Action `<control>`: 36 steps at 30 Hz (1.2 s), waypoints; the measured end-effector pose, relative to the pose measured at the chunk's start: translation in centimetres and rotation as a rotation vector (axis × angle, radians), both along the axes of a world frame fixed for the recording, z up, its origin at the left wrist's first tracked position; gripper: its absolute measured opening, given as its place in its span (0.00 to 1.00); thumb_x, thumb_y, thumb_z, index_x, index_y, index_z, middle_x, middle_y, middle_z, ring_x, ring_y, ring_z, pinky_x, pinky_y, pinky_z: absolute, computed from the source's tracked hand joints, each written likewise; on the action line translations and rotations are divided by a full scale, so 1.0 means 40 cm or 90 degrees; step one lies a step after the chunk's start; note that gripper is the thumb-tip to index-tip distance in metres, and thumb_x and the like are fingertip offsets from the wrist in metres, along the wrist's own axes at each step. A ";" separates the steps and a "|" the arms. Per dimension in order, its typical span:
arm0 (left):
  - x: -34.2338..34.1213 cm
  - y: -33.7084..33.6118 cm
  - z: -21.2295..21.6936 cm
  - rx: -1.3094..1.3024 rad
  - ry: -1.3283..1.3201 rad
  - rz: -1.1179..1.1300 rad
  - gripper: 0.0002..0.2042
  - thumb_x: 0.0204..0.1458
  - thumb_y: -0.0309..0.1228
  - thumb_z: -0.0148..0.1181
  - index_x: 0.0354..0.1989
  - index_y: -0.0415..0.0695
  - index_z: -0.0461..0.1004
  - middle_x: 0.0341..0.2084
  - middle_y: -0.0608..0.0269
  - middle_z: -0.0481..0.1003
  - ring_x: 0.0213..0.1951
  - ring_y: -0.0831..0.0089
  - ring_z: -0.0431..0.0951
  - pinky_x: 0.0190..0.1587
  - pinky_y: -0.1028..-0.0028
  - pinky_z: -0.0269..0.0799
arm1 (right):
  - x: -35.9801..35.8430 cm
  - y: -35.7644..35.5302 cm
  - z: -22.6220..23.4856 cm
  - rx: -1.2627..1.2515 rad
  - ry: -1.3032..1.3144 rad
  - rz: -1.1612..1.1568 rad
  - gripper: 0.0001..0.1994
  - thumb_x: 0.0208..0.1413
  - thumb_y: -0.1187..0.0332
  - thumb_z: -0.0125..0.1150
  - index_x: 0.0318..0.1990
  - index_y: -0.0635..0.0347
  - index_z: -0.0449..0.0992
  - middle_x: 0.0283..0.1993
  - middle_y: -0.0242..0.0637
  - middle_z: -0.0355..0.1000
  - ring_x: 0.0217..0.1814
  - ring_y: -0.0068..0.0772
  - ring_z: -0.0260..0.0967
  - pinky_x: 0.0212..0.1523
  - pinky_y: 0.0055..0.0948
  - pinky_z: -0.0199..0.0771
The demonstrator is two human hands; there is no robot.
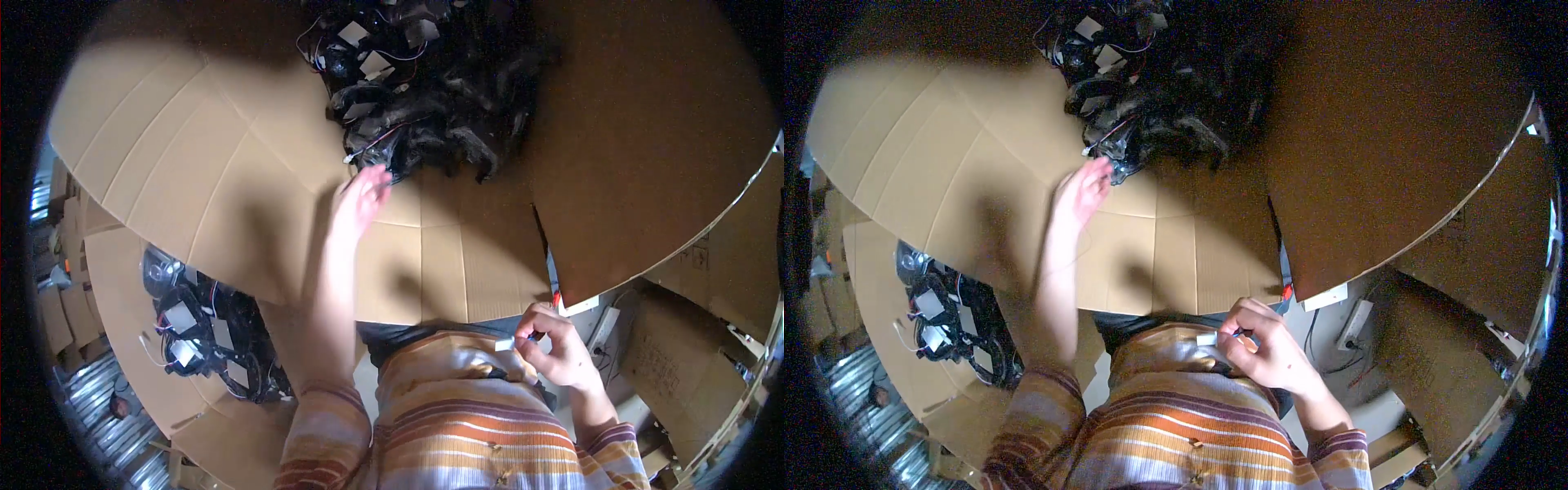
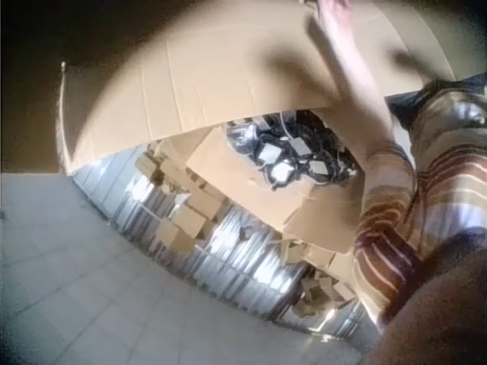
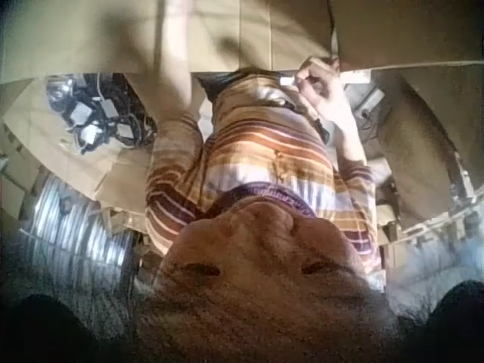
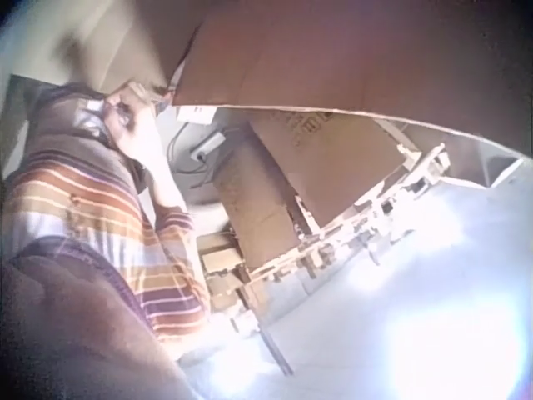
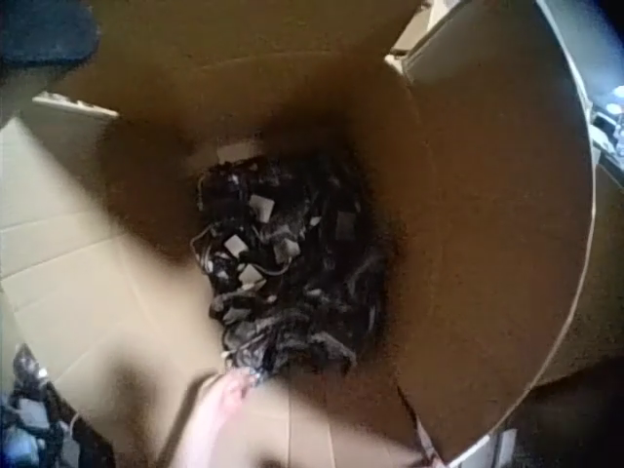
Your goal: The person sorts electronic cables and plastic connectors from large cardboard bins by hand, inspecting them one by one.
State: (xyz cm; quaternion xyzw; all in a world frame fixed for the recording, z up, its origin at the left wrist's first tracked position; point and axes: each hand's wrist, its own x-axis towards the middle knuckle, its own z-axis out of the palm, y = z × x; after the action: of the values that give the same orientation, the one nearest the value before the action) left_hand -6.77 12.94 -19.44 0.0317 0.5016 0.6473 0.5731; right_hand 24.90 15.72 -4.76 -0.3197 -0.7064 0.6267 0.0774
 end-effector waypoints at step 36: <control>0.099 0.179 0.080 0.251 0.484 0.247 0.09 0.47 0.20 0.42 0.37 0.40 0.65 0.17 0.69 0.62 0.20 0.82 0.61 0.23 0.82 0.60 | -0.079 -0.037 -0.057 -0.122 -0.043 -0.024 0.04 0.37 0.81 0.49 0.25 0.66 0.66 0.24 0.35 0.62 0.28 0.24 0.58 0.29 0.19 0.57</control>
State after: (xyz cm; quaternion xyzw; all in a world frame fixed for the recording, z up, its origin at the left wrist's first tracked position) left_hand -2.80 20.12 -16.23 0.2804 0.5402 0.7677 0.2006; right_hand 21.75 14.24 -7.05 -0.3597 -0.6394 0.6787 0.0349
